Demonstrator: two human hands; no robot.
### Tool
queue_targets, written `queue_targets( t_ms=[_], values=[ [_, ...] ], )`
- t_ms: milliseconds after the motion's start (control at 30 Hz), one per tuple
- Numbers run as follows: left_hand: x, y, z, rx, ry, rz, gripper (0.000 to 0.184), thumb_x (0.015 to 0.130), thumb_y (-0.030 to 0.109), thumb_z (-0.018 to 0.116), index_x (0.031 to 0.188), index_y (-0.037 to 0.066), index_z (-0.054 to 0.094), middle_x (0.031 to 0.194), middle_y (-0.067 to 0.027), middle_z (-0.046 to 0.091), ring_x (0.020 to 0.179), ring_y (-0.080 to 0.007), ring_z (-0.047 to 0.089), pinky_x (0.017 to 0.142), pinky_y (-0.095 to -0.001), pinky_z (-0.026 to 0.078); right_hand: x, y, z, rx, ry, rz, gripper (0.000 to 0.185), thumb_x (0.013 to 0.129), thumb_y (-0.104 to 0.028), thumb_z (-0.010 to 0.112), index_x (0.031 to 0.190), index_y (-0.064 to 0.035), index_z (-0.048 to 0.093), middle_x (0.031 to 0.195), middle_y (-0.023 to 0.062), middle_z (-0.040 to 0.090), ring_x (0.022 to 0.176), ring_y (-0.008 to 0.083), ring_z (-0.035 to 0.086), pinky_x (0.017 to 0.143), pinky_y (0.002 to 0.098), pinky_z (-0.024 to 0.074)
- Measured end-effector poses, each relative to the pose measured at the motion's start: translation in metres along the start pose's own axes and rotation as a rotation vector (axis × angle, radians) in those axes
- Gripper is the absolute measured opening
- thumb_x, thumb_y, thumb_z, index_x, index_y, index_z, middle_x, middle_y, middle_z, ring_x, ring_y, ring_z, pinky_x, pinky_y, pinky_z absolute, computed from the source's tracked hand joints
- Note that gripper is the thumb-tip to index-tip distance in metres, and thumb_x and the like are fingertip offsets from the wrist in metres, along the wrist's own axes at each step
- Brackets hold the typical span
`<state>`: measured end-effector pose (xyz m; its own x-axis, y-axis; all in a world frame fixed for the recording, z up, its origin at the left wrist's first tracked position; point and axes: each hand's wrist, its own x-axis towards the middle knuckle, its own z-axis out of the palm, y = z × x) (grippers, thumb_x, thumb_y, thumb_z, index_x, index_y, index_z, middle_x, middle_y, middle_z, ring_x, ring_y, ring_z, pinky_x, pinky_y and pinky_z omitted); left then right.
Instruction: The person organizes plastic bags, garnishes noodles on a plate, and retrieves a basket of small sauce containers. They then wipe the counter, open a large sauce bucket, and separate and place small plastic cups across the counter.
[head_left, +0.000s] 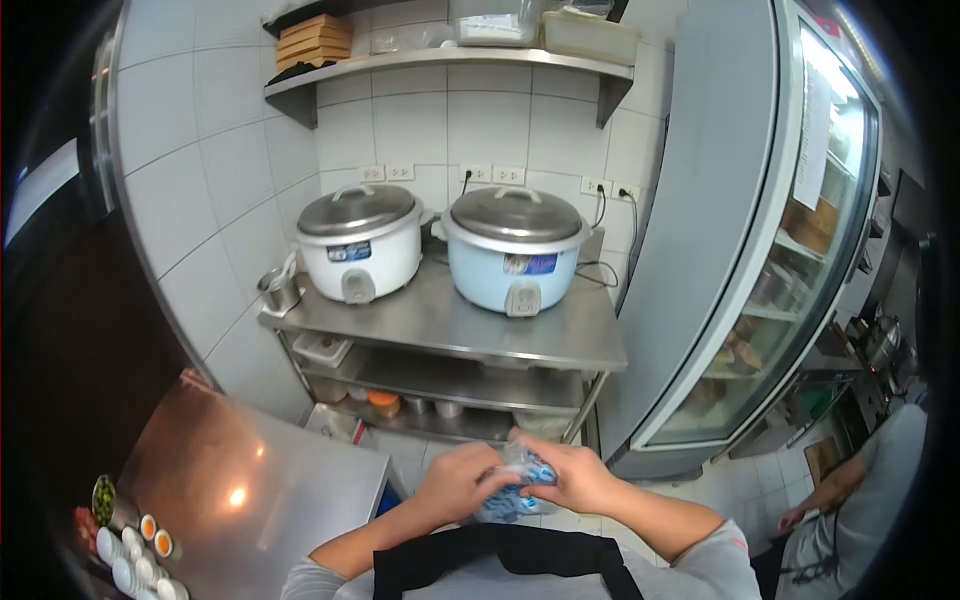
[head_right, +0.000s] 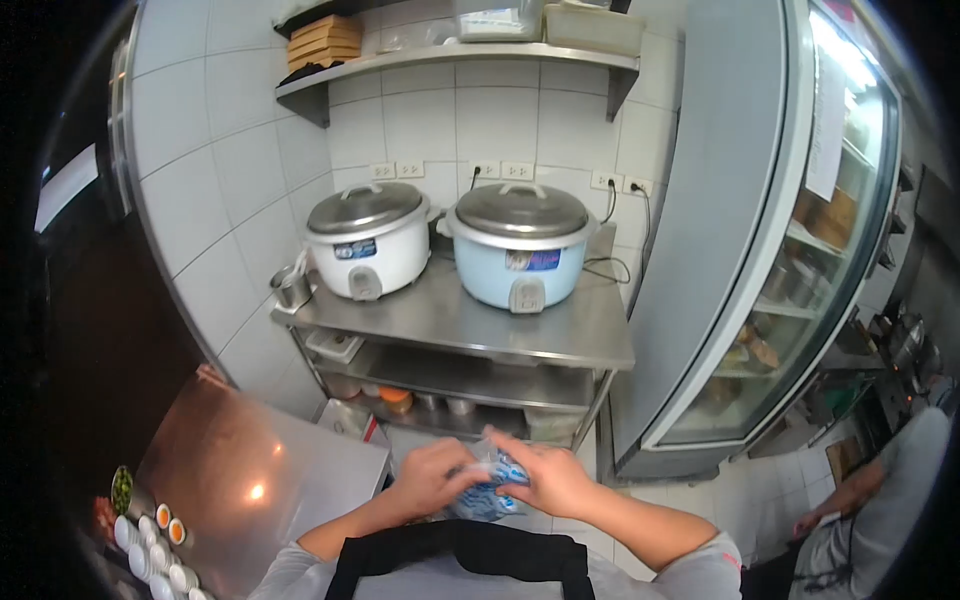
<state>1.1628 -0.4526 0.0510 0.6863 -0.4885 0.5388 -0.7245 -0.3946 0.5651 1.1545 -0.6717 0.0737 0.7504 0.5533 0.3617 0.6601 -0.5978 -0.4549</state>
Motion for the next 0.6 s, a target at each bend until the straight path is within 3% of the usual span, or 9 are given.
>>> queue_targets(
  t_ms=[67, 100, 167, 200, 300, 367, 433, 533, 600],
  values=[
    [0.036, -0.027, -0.011, -0.032, 0.182, -0.03, 0.013, 0.074, 0.006, 0.07, 0.085, 0.003, 0.065, 0.085, -0.0133, 0.064, 0.078, -0.027, 0.062, 0.074, -0.0335, 0.049, 0.035, 0.064, 0.001, 0.023, -0.037, -0.192, 0.049, 0.064, -0.012, 0.074, 0.11, -0.0103, 0.06, 0.085, 0.0099, 0.062, 0.079, 0.0317, 0.062, 0.065, 0.04, 0.0504],
    [0.051, -0.04, -0.017, -0.018, 0.255, -0.004, 0.013, 0.073, 0.007, 0.071, 0.084, 0.003, 0.065, 0.086, -0.0131, 0.063, 0.079, -0.0271, 0.062, 0.073, -0.0339, 0.049, 0.059, 0.071, -0.021, 0.033, -0.107, -0.162, 0.031, 0.064, -0.006, 0.07, 0.094, -0.0074, 0.062, 0.088, 0.009, 0.063, 0.083, 0.0315, 0.062, 0.068, 0.0404, 0.0508],
    [0.071, -0.067, -0.029, 0.004, 0.404, 0.048, 0.014, 0.073, 0.009, 0.073, 0.083, 0.004, 0.065, 0.087, -0.0127, 0.063, 0.081, -0.0273, 0.061, 0.071, -0.0346, 0.049, 0.108, 0.106, -0.067, -0.063, -0.069, -0.267, 0.038, 0.06, -0.004, 0.069, 0.097, -0.0066, 0.063, 0.094, 0.0107, 0.064, 0.087, 0.0319, 0.062, 0.072, 0.0396, 0.0522],
    [0.071, -0.087, -0.034, 0.059, 0.426, -0.033, 0.016, 0.071, 0.005, 0.073, 0.085, 0.004, 0.066, 0.089, -0.0111, 0.063, 0.086, -0.0272, 0.062, 0.076, -0.034, 0.049, 0.13, 0.119, -0.098, -0.084, -0.029, -0.269, 0.039, 0.058, -0.003, 0.069, 0.096, -0.006, 0.064, 0.095, 0.0112, 0.065, 0.088, 0.0319, 0.062, 0.073, 0.0394, 0.0525],
    [0.061, -0.148, -0.05, 0.177, 0.573, -0.19, 0.012, 0.071, 0.002, 0.07, 0.081, 0.004, 0.065, 0.087, -0.0119, 0.063, 0.084, -0.0267, 0.062, 0.077, -0.0343, 0.048, 0.192, 0.14, -0.206, -0.378, 0.385, -0.376, 0.043, 0.052, 0.004, 0.065, 0.094, -0.0038, 0.064, 0.09, 0.0127, 0.064, 0.084, 0.0325, 0.062, 0.073, 0.0349, 0.0517],
    [0.056, -0.179, -0.064, 0.155, 0.711, -0.371, 0.004, 0.075, 0.003, 0.066, 0.078, 0.001, 0.064, 0.081, -0.0119, 0.061, 0.077, -0.0243, 0.06, 0.071, -0.0327, 0.047, 0.219, 0.161, -0.271, -0.701, 0.903, -0.515, 0.033, 0.063, 0.009, 0.06, 0.095, -0.0007, 0.063, 0.089, 0.0124, 0.066, 0.085, 0.028, 0.065, 0.076, 0.0335, 0.0512],
    [0.054, -0.216, -0.081, 0.169, 0.788, -0.421, 0.004, 0.077, 0.001, 0.062, 0.076, -0.002, 0.061, 0.077, -0.0124, 0.059, 0.073, -0.0238, 0.058, 0.068, -0.0308, 0.045, 0.252, 0.157, -0.326, -0.77, 1.295, -0.686, 0.034, 0.074, 0.011, 0.054, 0.105, 0.0014, 0.062, 0.1, 0.0142, 0.067, 0.093, 0.0245, 0.065, 0.082, 0.0337, 0.0498],
    [0.081, -0.256, -0.103, 0.192, 0.852, -0.38, 0.008, 0.081, 0.005, 0.058, 0.076, -0.002, 0.058, 0.078, -0.0126, 0.057, 0.074, -0.0239, 0.056, 0.07, -0.0313, 0.044, 0.297, 0.163, -0.409, -1.068, 1.504, -0.602, 0.043, 0.075, 0.007, 0.049, 0.113, -0.0088, 0.062, 0.108, 0.0109, 0.065, 0.099, 0.0274, 0.063, 0.086, 0.0315, 0.0476],
    [0.112, -0.271, -0.115, 0.206, 0.825, -0.337, 0.008, 0.081, 0.007, 0.057, 0.078, -0.001, 0.058, 0.08, -0.0128, 0.057, 0.076, -0.0254, 0.056, 0.072, -0.0326, 0.044, 0.337, 0.175, -0.461, -1.1, 1.591, -0.535, 0.048, 0.074, 0.002, 0.043, 0.112, -0.0201, 0.064, 0.11, 0.0044, 0.064, 0.099, 0.0277, 0.061, 0.085, 0.0324, 0.0476]
  ],
)
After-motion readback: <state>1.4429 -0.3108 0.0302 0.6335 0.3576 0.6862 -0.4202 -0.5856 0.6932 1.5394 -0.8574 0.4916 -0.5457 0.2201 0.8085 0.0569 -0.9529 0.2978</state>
